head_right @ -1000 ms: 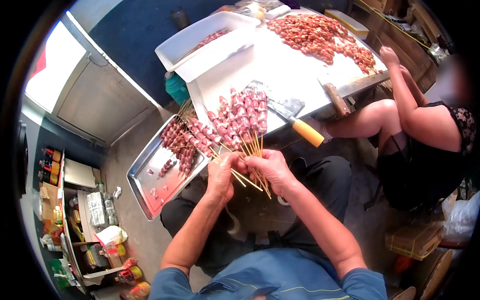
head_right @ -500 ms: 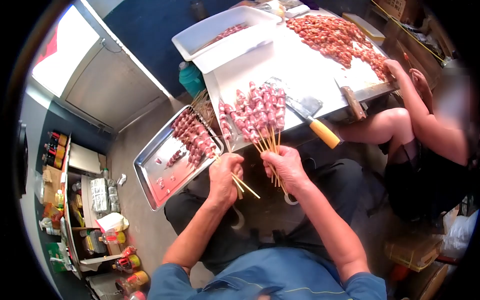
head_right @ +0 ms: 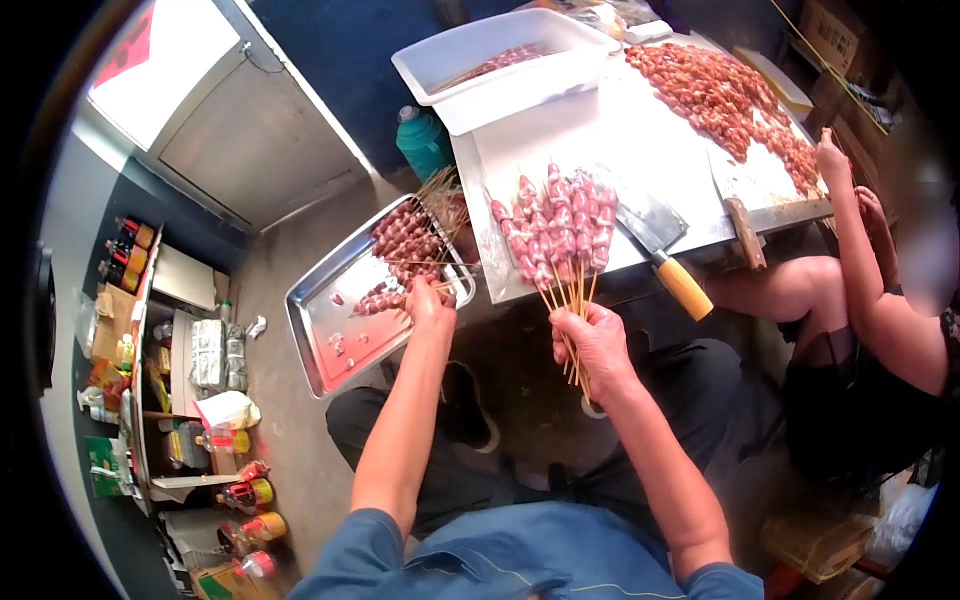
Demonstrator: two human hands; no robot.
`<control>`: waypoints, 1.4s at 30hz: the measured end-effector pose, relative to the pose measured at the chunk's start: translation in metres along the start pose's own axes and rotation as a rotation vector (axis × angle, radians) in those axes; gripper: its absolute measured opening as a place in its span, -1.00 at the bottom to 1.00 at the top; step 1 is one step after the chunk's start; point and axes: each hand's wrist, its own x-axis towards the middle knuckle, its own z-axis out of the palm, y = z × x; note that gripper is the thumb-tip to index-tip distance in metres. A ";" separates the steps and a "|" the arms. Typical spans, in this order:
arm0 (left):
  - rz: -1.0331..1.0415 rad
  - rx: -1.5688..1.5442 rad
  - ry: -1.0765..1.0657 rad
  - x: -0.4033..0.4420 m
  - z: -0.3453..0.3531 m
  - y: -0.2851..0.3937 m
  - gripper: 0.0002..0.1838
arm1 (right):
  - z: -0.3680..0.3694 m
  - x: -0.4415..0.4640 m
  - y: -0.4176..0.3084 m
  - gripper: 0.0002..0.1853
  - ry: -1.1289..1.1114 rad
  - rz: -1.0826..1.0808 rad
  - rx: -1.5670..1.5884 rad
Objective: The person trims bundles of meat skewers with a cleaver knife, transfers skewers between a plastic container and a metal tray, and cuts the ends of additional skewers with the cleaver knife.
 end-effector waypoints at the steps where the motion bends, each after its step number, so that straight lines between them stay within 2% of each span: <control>1: 0.021 -0.014 0.030 0.021 0.000 -0.007 -0.83 | -0.001 -0.001 -0.001 -0.87 -0.002 0.002 -0.010; 4: 0.008 -0.017 0.121 0.059 0.004 -0.011 -0.78 | 0.000 -0.001 0.000 -0.87 0.011 0.005 -0.026; 5: -0.033 0.001 0.065 0.066 0.002 -0.009 -0.78 | 0.000 -0.001 0.000 -0.87 0.012 0.009 -0.027; 6: -0.097 0.027 -0.121 0.100 -0.015 -0.016 -0.66 | 0.000 -0.001 -0.001 -0.88 0.020 0.010 -0.026; 8: -0.295 0.102 -0.155 0.096 -0.009 -0.011 -0.43 | 0.000 -0.002 0.000 -0.88 0.018 0.004 0.006; 9: -0.367 0.218 -0.224 0.098 -0.009 -0.009 -0.19 | -0.001 -0.001 0.000 -0.88 0.018 0.000 -0.006; 10: -0.364 0.281 -0.247 0.099 -0.009 -0.010 -0.17 | -0.001 -0.001 0.000 -0.88 0.014 -0.002 -0.016; 13: -0.291 0.383 -0.184 0.067 -0.006 -0.004 -0.27 | 0.001 -0.002 0.000 -0.89 0.010 0.008 -0.011; 16: 0.025 0.359 -0.116 0.026 -0.010 0.007 -0.58 | 0.004 -0.002 0.000 -0.90 0.009 0.010 -0.010; 18: 0.088 0.378 -0.285 -0.038 -0.013 0.024 -0.61 | 0.004 -0.001 0.003 -0.88 -0.012 0.004 0.035; 20: 0.119 0.604 -0.599 -0.094 -0.018 0.031 -0.62 | 0.007 -0.001 0.003 -0.87 -0.011 -0.005 0.031; 22: 0.021 0.651 -0.706 -0.131 -0.018 0.025 -0.60 | 0.010 -0.002 0.004 -0.87 -0.035 0.019 0.038; 24: 0.074 0.674 -0.746 -0.149 -0.017 0.029 -0.55 | 0.012 -0.005 0.002 -0.88 -0.039 0.027 0.036; 26: 0.149 0.865 -0.727 -0.161 -0.015 0.037 -0.51 | 0.013 -0.010 0.001 -0.89 -0.088 0.024 0.042; 28: 0.104 0.933 -0.774 -0.163 -0.020 0.035 -0.49 | 0.011 -0.014 0.004 -0.89 -0.098 0.017 0.045; 30: -0.219 0.812 -0.964 -0.172 -0.019 0.025 -0.47 | 0.008 -0.016 0.020 -0.90 -0.176 -0.071 0.036; 32: -0.308 0.850 -1.086 -0.159 -0.021 0.005 -0.51 | 0.015 -0.019 0.036 -0.85 -0.174 -0.155 0.006; 34: -0.496 0.558 -1.100 -0.160 -0.017 -0.009 -0.56 | 0.020 -0.029 0.040 -0.81 -0.167 -0.233 -0.224; 39: -0.372 0.622 -1.255 -0.176 0.010 0.010 -0.54 | 0.021 -0.036 0.014 -0.76 -0.162 -0.350 -0.379; 41: -0.322 0.706 -1.324 -0.174 0.026 0.023 -0.54 | 0.023 -0.027 0.001 -0.75 -0.232 -0.457 -0.485; 42: -0.204 0.742 -1.330 -0.177 0.035 0.029 -0.56 | 0.021 -0.019 -0.003 -0.82 -0.256 -0.515 -0.537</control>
